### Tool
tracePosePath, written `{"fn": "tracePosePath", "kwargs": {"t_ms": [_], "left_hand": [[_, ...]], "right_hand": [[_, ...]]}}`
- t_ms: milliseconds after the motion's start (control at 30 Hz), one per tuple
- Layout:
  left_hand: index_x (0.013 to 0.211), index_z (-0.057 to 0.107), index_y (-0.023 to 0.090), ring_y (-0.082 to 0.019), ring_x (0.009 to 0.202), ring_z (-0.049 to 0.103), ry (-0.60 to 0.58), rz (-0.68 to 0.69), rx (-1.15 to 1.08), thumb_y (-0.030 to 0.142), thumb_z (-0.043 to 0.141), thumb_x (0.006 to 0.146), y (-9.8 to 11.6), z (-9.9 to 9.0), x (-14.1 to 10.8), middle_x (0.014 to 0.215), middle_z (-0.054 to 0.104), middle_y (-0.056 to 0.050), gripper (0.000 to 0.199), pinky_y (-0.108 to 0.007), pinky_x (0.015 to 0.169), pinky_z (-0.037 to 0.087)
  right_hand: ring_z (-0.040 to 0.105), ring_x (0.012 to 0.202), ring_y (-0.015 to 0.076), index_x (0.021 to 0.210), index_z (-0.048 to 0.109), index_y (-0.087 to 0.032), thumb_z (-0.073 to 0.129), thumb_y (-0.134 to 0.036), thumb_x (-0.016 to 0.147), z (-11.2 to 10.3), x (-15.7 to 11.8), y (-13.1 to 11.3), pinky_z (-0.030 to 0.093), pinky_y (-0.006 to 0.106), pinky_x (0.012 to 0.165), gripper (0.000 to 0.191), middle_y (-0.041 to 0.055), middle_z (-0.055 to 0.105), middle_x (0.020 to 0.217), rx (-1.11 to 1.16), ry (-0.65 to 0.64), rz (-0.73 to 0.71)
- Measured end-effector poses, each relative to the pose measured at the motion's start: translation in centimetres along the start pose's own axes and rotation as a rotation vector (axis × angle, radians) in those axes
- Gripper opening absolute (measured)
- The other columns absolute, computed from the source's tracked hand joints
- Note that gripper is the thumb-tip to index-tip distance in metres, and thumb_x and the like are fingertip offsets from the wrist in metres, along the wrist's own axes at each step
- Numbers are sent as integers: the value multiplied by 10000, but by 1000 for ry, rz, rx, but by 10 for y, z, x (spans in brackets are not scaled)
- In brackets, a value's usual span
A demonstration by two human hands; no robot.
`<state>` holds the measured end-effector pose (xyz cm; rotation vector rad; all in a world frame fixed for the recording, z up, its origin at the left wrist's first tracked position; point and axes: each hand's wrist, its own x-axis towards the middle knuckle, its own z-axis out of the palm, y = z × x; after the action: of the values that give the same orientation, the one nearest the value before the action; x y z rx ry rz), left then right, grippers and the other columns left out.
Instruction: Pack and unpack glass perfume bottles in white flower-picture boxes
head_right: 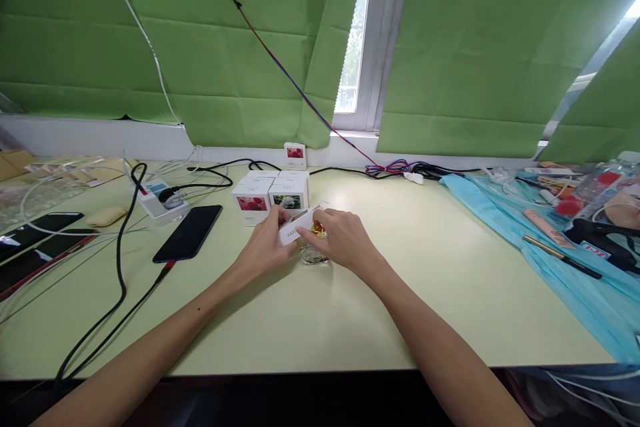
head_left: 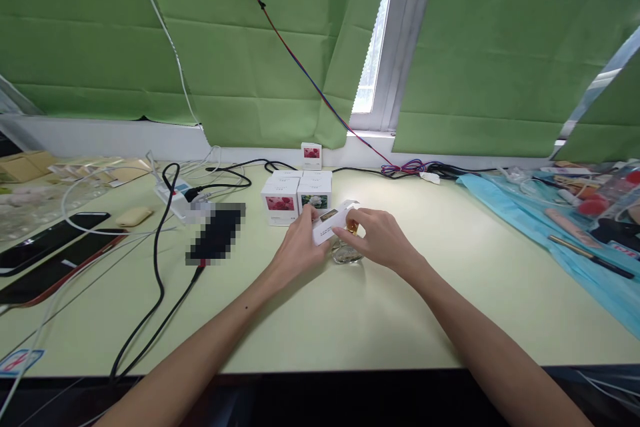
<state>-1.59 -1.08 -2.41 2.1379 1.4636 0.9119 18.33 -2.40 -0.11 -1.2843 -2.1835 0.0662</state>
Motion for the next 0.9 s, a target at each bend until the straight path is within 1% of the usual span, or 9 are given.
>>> {"fn": "tracePosePath", "kwargs": {"t_ms": [133,267,433,533,633,733,833,900], "left_hand": [[1129,480,239,-274,933,658,-5,26,8,382,627,827,0,-1,0,1090,678,-77,365,-359,704,493],[1202,528,236,-284,978,681,-15,43,-4,427,627,842,-1,-1,1,1129,705,-75,419,-372,748,515],[1254,539,241,-298,1078,673,-51,30,-48,520,672,807,-3,-6,4,1213,695,-81,543,-394,824,549],[1262,531,248,-296,1110,670,-79,-9,-92,531,704,775,-4,-10,5,1273,674,-81,590,-413,886,558],[1260,529,240,-294,1168,645,-99,-36,-122,490,709,770,-4,-12,6,1306,657,-85,579,-437,953,549],[1251,542,231,-300,1207,623,-98,-22,-146,441,707,766,-5,-13,7,1309,654,-97,553,-461,998,533],[1228,559,225,-301,1199,628,-91,-9,-168,427,711,763,-5,-13,7,1292,663,-104,529,-461,1003,531],[1220,563,229,-294,1181,638,-86,-12,-171,453,712,772,-4,-13,7,1280,669,-96,523,-446,987,539]], "right_hand": [[464,572,120,781,545,-192,580,-415,989,-1,0,-3,267,265,576,306,20,647,728,-29,-134,12],[430,553,117,806,532,-196,599,-361,982,-2,1,-4,251,264,557,250,-2,601,680,-25,-189,17],[430,548,115,842,541,-200,603,-320,977,-3,0,-3,257,264,562,191,-5,625,701,-13,-199,15],[446,568,122,853,547,-203,586,-291,974,-3,-1,-2,274,263,580,154,-4,625,706,-25,-178,-8],[452,570,124,863,545,-209,556,-278,972,-2,-1,0,290,261,586,130,-11,611,706,-3,-162,-30],[484,580,124,890,537,-213,537,-260,959,-2,-1,3,313,261,594,84,-16,609,725,45,-156,-33],[535,613,131,937,520,-220,531,-247,947,-2,-1,5,339,262,603,32,-19,612,750,99,-166,-33],[554,631,137,958,503,-226,535,-244,938,-2,-1,5,356,264,610,41,-24,611,760,124,-171,-31]]}}
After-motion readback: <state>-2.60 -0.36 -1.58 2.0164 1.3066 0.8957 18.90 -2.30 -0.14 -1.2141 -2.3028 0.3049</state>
